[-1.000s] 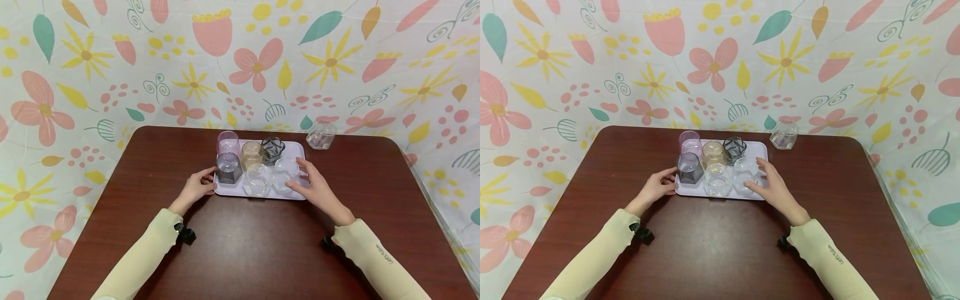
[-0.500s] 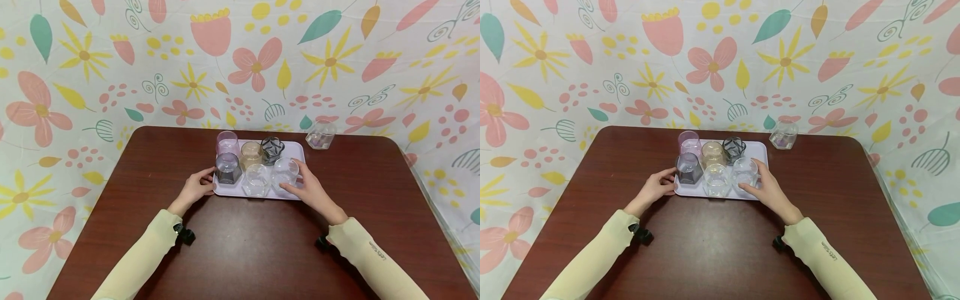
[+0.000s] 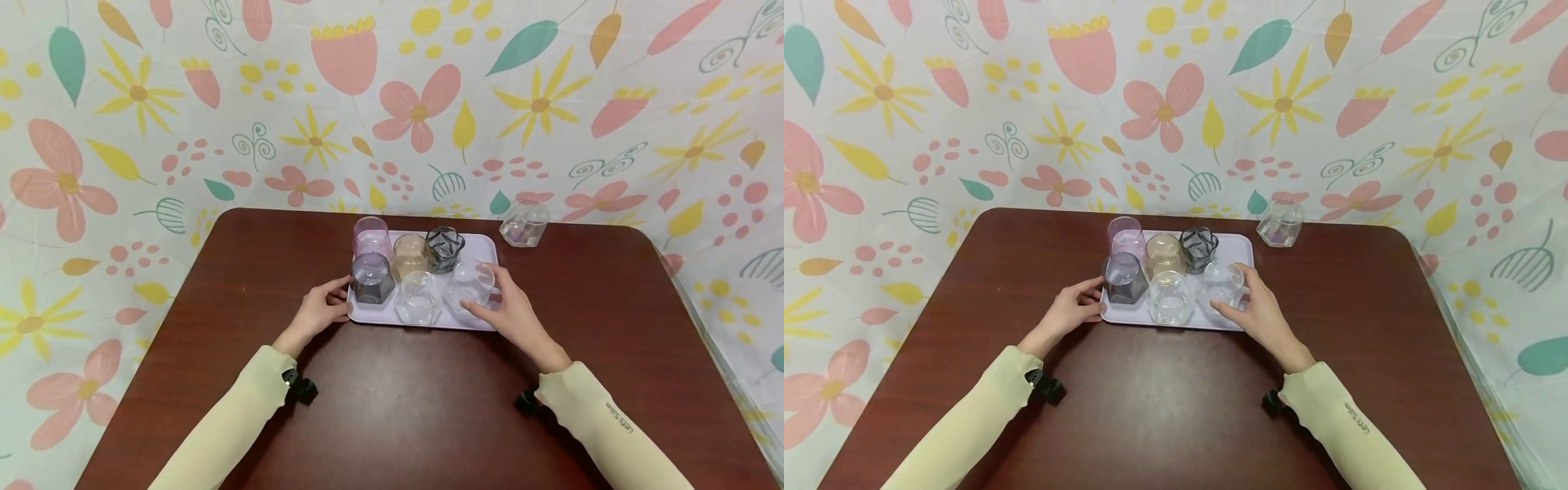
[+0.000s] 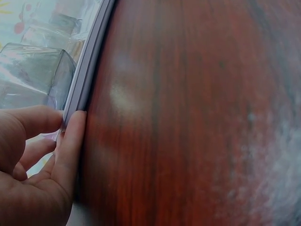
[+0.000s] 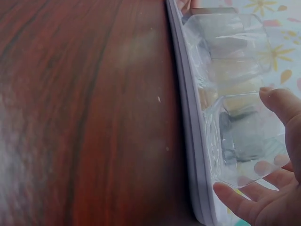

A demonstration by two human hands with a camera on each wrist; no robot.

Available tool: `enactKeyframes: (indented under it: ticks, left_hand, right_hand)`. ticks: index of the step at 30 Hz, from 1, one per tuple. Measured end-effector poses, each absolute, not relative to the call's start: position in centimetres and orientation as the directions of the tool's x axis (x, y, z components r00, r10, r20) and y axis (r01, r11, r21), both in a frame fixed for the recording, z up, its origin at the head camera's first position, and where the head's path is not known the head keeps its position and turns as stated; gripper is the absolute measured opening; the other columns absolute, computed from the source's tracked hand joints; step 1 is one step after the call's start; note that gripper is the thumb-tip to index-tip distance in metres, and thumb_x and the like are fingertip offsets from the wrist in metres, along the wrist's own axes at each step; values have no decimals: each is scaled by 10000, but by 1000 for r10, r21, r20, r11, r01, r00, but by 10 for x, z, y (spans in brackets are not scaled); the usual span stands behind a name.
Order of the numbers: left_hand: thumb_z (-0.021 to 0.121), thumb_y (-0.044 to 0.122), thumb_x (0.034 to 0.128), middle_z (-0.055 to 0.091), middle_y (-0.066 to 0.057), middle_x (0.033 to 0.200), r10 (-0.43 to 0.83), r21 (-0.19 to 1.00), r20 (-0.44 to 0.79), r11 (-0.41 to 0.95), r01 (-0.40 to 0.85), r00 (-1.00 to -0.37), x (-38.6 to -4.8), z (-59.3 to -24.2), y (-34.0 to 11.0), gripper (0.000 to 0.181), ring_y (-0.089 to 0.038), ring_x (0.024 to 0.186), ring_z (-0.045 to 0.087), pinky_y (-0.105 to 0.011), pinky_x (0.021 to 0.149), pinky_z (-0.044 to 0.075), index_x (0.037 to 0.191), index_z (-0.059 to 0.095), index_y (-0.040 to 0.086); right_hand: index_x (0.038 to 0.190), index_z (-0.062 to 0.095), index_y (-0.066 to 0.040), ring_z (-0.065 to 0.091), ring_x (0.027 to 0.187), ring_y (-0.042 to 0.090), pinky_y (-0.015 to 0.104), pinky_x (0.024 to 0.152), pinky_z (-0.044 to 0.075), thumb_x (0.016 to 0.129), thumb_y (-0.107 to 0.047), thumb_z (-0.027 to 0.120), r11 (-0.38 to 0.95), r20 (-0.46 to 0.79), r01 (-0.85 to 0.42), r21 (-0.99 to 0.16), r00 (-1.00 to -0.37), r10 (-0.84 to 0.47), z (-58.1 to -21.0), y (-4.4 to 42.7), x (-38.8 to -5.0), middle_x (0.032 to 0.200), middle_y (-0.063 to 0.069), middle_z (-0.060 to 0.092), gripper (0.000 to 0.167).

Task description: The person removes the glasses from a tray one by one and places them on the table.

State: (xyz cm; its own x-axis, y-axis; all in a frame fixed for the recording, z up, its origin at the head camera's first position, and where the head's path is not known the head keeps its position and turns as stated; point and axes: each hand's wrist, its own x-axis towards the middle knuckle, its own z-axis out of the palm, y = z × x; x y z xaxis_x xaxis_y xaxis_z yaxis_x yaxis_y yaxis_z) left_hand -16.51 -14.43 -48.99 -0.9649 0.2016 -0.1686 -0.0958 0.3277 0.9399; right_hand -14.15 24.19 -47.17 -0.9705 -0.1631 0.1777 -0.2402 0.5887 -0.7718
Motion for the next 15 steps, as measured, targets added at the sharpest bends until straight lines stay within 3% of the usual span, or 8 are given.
enactKeyframes:
  ticks: [9,12,15]
  left_hand:
    - [699,-66,893,623,-220,1136,179,941,-171,321,-107,-969,-163,-492,-144,625,-168,869,623,-336,726,670,1493,560,35]
    - [701,-70,891,625,-219,1132,178,941,-170,322,-106,-969,-163,-492,-143,624,-174,871,625,-337,722,670,1491,564,38]
    - [703,-67,892,626,-225,1129,185,941,-162,325,-95,-969,-165,-492,-143,617,-183,875,632,-341,720,671,1486,566,28]
  right_hand:
    - [1517,403,-47,613,1210,437,580,961,567,876,-176,854,612,214,-241,-754,-970,-117,-458,268,-138,1443,223,517,794]
    - [1513,415,-41,658,1133,392,357,933,619,871,-163,858,618,235,-233,-751,-969,-81,-455,280,-137,1371,218,556,789]
    - [1506,428,-35,663,1089,336,112,872,565,859,-130,863,617,262,-232,-752,-964,-44,-452,294,-136,1340,215,570,786]
